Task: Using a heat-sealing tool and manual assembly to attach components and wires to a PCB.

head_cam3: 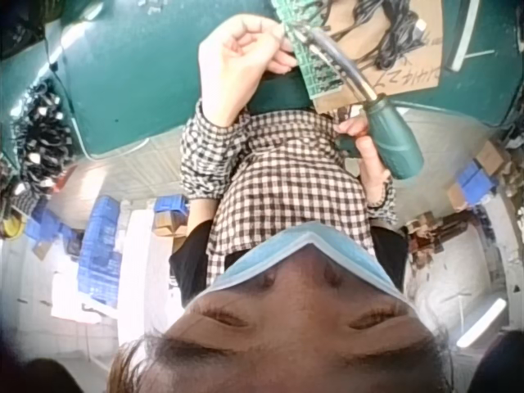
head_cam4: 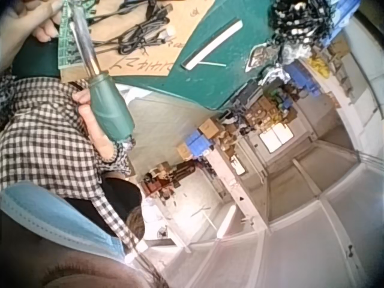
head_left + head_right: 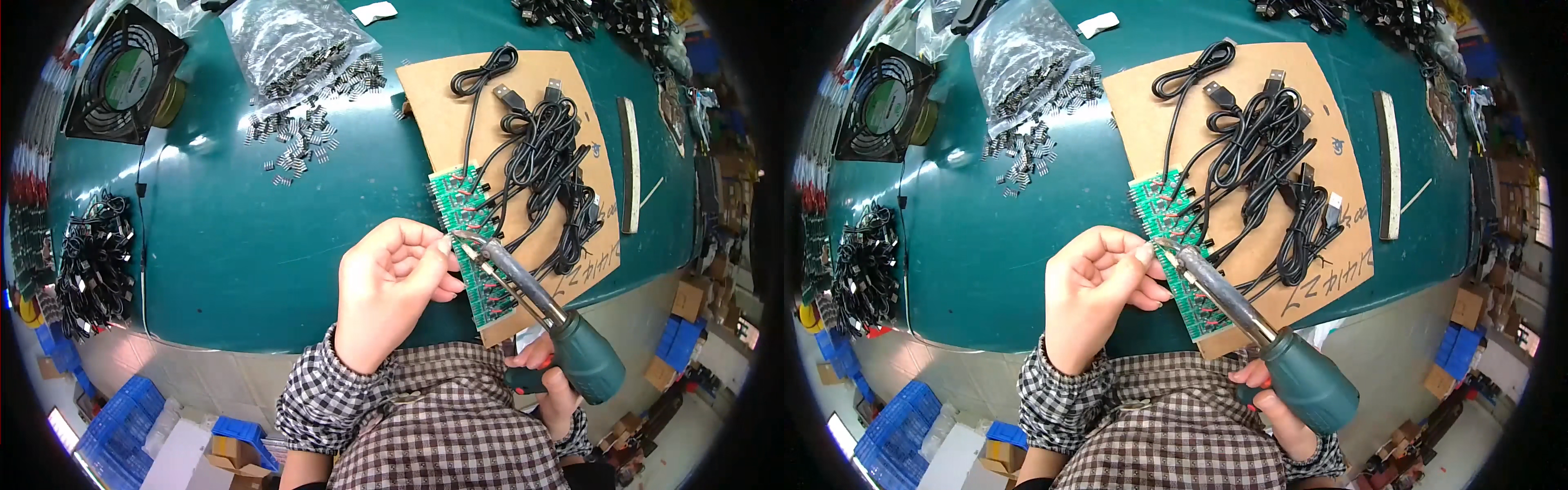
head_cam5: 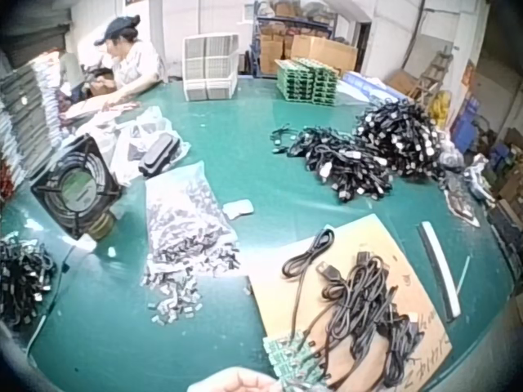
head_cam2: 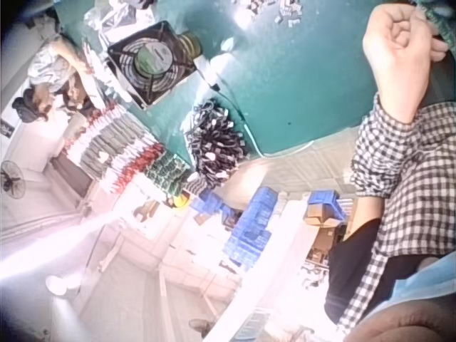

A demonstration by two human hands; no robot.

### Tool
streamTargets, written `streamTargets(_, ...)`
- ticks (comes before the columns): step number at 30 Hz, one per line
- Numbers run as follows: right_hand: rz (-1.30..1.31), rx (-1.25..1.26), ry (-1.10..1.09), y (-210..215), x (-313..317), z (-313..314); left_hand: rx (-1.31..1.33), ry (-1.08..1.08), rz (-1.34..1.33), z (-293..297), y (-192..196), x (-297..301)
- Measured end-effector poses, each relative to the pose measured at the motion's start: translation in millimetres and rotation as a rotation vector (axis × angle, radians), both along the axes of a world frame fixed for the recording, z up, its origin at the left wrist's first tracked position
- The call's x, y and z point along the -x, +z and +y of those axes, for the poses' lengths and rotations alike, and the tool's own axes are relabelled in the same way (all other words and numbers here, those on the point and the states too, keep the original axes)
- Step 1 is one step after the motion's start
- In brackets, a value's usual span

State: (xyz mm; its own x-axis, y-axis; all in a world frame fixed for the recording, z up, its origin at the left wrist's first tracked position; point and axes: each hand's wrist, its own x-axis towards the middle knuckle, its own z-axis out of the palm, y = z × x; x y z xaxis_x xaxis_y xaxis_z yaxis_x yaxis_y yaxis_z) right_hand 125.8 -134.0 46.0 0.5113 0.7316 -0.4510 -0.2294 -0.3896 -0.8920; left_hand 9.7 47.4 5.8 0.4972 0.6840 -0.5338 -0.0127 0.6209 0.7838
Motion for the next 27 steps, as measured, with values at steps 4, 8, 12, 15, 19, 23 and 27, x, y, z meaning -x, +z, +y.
streamTargets(4, 0.004, 0.029, -0.015, 3, 1, 2, -0.010, 0.001, -0.005, 0, -1, 0)
streamTargets(8, 0.073, 0.033, -0.044, 3, 2, -3, -0.005, 0.001, -0.011, 1, -1, 0)
streamTargets(12, 0.066, 0.044, -0.028, 5, 2, -3, 0.027, -0.010, -0.017, 1, -1, 1)
streamTargets(15, 0.083, 0.061, -0.038, 5, 2, -5, 0.016, -0.002, -0.010, 1, 0, 0)
streamTargets(19, 0.089, 0.029, -0.042, 4, 2, -7, -0.011, -0.004, 0.008, 0, 0, -1)
streamTargets(23, 0.130, -0.052, -0.057, 1, 0, -12, 0.000, 0.001, 0.000, 0, 0, -1)
streamTargets(27, 0.112, -0.058, -0.070, 2, 0, -10, 0.014, -0.004, -0.010, 0, -2, 0)
